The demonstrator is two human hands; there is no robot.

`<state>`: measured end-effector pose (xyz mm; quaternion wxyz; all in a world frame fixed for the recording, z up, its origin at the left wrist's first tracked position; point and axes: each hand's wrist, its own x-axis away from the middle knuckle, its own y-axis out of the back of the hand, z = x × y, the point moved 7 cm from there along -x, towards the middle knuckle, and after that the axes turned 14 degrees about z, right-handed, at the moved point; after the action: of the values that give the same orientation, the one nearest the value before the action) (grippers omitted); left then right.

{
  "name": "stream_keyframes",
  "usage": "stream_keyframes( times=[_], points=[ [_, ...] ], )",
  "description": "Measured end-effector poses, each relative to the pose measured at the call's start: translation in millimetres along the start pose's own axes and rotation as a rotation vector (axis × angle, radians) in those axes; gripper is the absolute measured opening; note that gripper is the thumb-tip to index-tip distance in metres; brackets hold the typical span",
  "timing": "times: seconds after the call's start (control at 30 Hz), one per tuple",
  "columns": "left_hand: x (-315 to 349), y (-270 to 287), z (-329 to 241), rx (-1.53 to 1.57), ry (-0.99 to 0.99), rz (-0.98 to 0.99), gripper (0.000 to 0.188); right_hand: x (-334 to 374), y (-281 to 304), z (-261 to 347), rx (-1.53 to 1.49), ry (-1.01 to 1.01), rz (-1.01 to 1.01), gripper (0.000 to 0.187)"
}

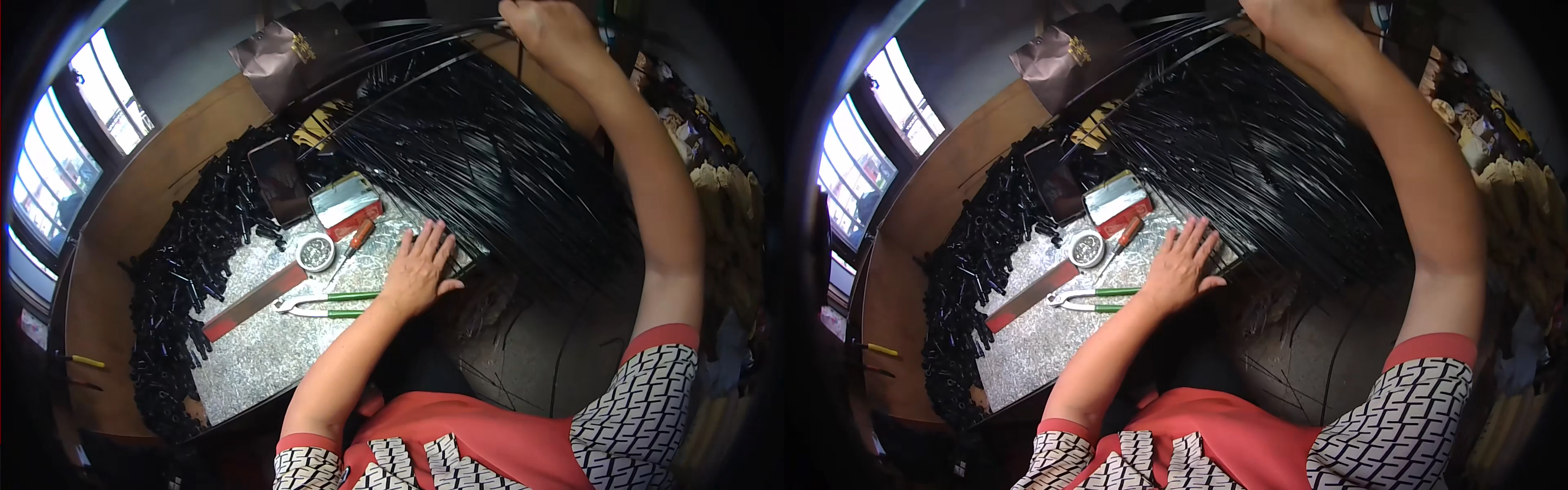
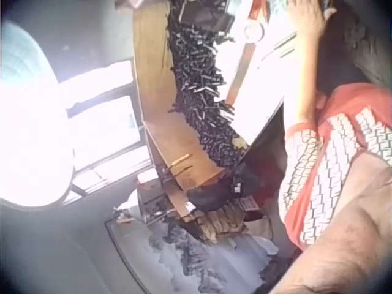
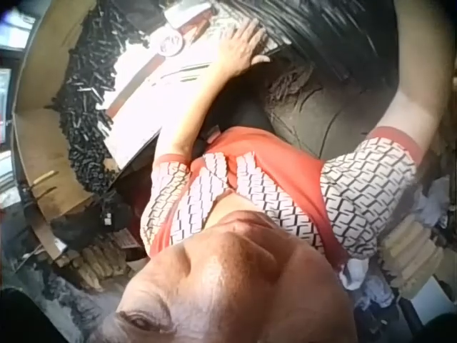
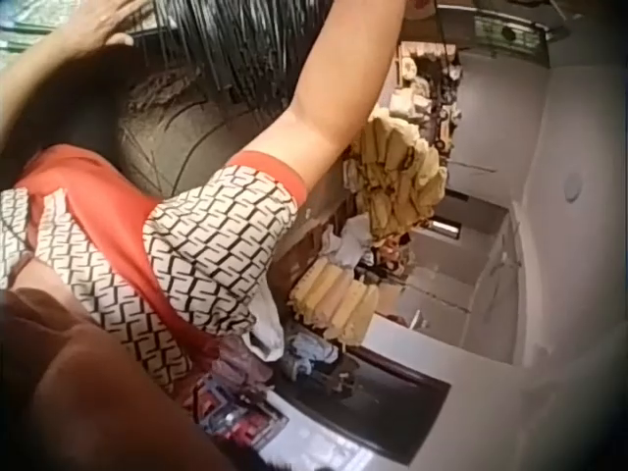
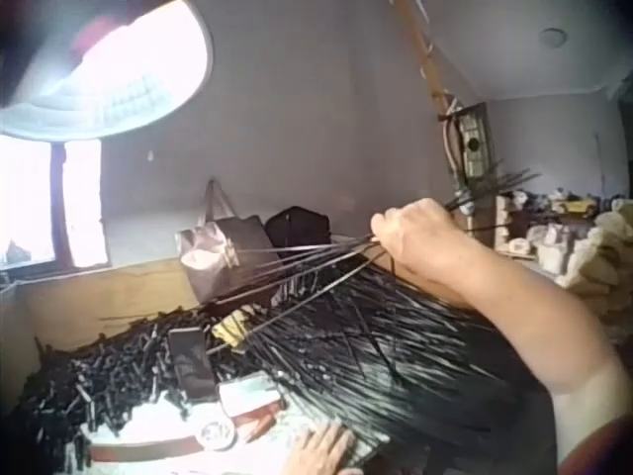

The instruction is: The worker is bundling and assembling thin black rods at a workstation.

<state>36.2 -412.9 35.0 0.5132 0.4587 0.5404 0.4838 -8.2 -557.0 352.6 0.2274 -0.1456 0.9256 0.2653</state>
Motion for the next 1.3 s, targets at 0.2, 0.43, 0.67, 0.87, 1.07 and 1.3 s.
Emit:
stream_keyframes(
  times=[0.2,0.43,0.67,0.87,1.07,1.3],
  points=[
    [53.2,84.7,17.2,0.145,-0.020,-0.487,0.049,6.9,10.6,9.6,-0.325,-0.159,0.022,0.007],
    [155.6,171.2,111.6,0.140,0.444,-1.000,0.051,-8.7,41.5,36.4,-0.733,-0.231,0.130,0.007],
    [233.5,195.0,141.8,0.251,0.539,-1.013,0.029,-55.5,70.1,88.1,-1.150,-0.091,0.251,0.030],
    [227.4,216.0,59.3,0.513,0.167,-0.880,0.018,-94.2,91.0,146.3,-1.198,0.022,0.128,0.032],
    [241.8,192.2,109.6,1.063,0.367,-0.916,0.033,-120.6,127.7,203.9,-1.404,0.098,0.060,0.026],
    [256.4,163.2,139.1,1.677,0.424,-1.015,0.072,-128.9,157.1,243.2,-1.534,0.162,0.142,0.025]
  ],
)
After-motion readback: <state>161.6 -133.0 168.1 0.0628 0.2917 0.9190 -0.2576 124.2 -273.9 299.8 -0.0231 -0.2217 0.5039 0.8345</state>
